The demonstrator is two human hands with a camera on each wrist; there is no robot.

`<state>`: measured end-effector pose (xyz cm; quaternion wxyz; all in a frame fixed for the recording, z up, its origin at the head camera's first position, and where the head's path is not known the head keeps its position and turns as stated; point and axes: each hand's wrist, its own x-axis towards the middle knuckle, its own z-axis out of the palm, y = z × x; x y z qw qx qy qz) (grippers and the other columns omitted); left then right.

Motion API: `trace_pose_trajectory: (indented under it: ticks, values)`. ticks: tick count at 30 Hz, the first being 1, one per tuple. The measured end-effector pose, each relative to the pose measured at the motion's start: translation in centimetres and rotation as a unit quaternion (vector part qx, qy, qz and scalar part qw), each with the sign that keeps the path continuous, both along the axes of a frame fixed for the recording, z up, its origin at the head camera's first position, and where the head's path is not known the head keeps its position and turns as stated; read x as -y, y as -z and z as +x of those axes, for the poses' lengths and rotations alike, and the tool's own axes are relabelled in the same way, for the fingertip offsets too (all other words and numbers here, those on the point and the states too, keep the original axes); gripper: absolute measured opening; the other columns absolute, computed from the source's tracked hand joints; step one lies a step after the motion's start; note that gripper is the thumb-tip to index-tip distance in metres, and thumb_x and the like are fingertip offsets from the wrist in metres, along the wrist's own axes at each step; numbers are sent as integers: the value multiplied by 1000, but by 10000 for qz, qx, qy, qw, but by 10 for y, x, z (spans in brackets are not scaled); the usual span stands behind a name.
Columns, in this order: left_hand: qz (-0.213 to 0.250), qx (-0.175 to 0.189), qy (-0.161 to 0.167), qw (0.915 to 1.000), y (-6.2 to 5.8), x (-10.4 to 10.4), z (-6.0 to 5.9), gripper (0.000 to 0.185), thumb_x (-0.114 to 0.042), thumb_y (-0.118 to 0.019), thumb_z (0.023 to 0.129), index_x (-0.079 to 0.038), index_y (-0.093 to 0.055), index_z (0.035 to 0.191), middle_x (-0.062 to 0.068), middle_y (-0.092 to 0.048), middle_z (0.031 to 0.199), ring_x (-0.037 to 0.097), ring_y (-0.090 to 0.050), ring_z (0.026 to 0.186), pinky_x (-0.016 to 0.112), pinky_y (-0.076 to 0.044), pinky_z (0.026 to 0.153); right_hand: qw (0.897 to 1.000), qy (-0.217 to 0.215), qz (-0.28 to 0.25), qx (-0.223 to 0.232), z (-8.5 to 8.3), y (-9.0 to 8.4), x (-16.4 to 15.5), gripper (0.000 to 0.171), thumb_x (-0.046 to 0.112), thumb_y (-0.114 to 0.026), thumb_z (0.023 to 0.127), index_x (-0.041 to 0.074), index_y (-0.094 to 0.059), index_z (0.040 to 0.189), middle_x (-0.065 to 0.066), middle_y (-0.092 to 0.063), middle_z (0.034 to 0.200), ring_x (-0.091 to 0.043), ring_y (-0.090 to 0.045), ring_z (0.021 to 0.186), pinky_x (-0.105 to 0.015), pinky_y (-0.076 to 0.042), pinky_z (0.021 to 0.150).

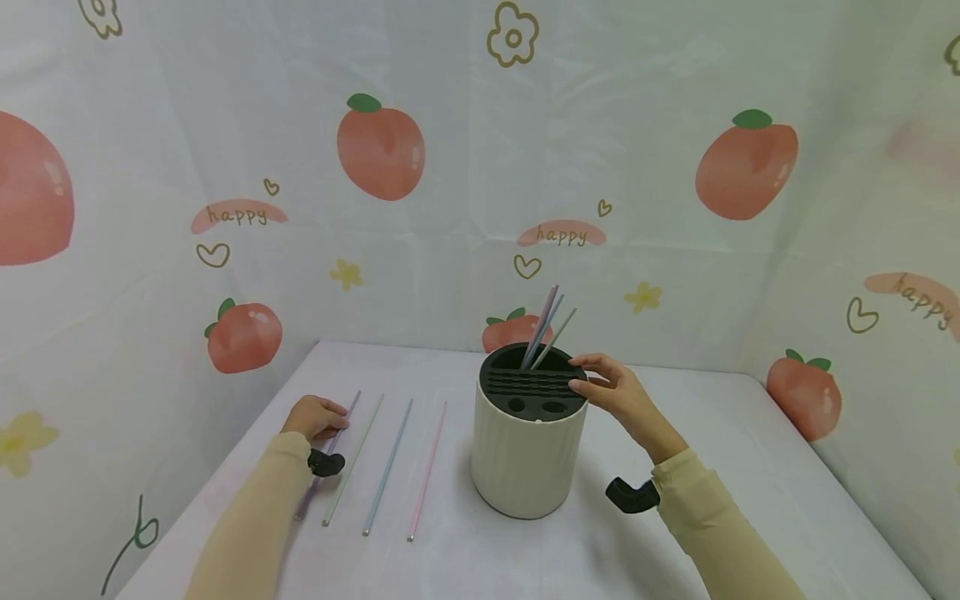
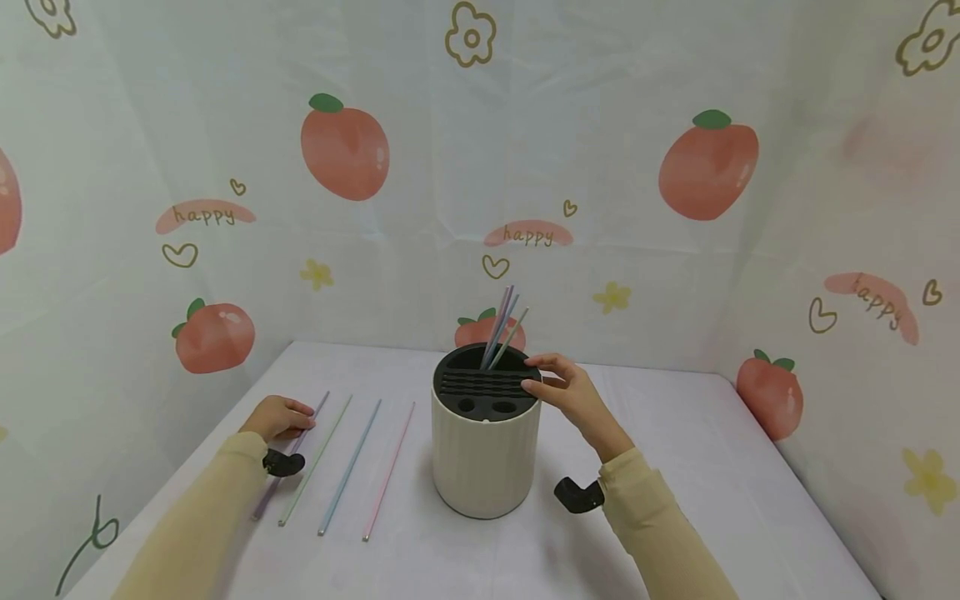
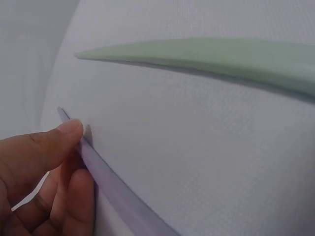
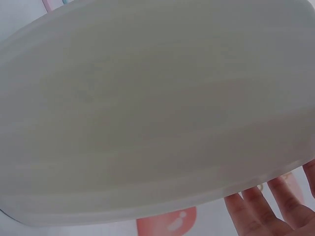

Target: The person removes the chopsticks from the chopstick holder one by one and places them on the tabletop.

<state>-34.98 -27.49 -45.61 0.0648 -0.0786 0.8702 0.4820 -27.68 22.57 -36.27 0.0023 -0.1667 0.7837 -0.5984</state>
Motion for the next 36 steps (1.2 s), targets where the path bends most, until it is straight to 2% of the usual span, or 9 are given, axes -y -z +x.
trace_pose_trajectory:
  ticks: [12, 15, 18, 22, 26, 32, 36]
  values:
    - [269, 153, -38, 9995, -2, 1, 3, 30, 0, -73, 81, 13, -66, 107, 0, -69, 73, 8, -64, 65, 23, -57, 61, 10000, 10, 35, 67, -1, 0, 2, 43, 20, -63, 93, 3, -50, 131, -18, -41, 145, -42, -41, 133, -52, -41, 104]
    - [297, 155, 32, 9994, -8, 1, 5, 33, -1, -71, 83, 14, -64, 111, 2, -70, 77, 9, -64, 66, 24, -57, 63, 10000, -4, 42, 78, 0, 0, 2, 44, 21, -63, 94, 4, -50, 131, -18, -41, 145, -43, -41, 133, -53, -40, 105]
    - [392, 70, 66, 9992, -20, -1, 3, 37, -3, -69, 86, 14, -61, 117, 3, -70, 82, 10, -64, 70, 24, -58, 66, 10000, -5, 35, 63, 0, -1, 2, 43, 20, -63, 94, 3, -50, 131, -18, -41, 145, -43, -41, 133, -52, -41, 104]
    - [669, -306, 214, 9971, -45, -13, -4, 42, -6, -65, 91, 14, -55, 126, 4, -70, 95, 7, -64, 78, 25, -58, 75, 10000, 36, 19, 26, 0, -1, 1, 43, 20, -63, 93, 3, -50, 131, -18, -41, 145, -43, -42, 132, -50, -41, 103]
    - [1059, -799, 604, 9893, -82, -34, -12, 44, -10, -61, 95, 12, -51, 131, 4, -67, 105, 2, -62, 83, 24, -57, 84, 10000, 83, 22, 26, 1, -1, 0, 44, 20, -63, 93, 3, -50, 131, -18, -42, 144, -43, -41, 132, -51, -41, 103]
    - [1905, -1281, 980, 9683, -146, -83, -8, 47, -16, -60, 97, 5, -48, 137, 3, -58, 115, 6, -61, 94, 31, -51, 99, 10000, 63, 4, -3, 1, -1, 1, 44, 19, -63, 93, 2, -50, 131, -19, -42, 144, -44, -41, 133, -54, -40, 105]
    - [2501, -1499, 1155, 9495, -180, -122, 2, 44, -14, -59, 97, 2, -49, 137, 3, -56, 116, 10, -60, 98, 32, -50, 100, 10000, 57, -24, 2, 1, -1, 2, 44, 20, -63, 93, 2, -50, 131, -18, -42, 143, -44, -41, 133, -54, -40, 104]
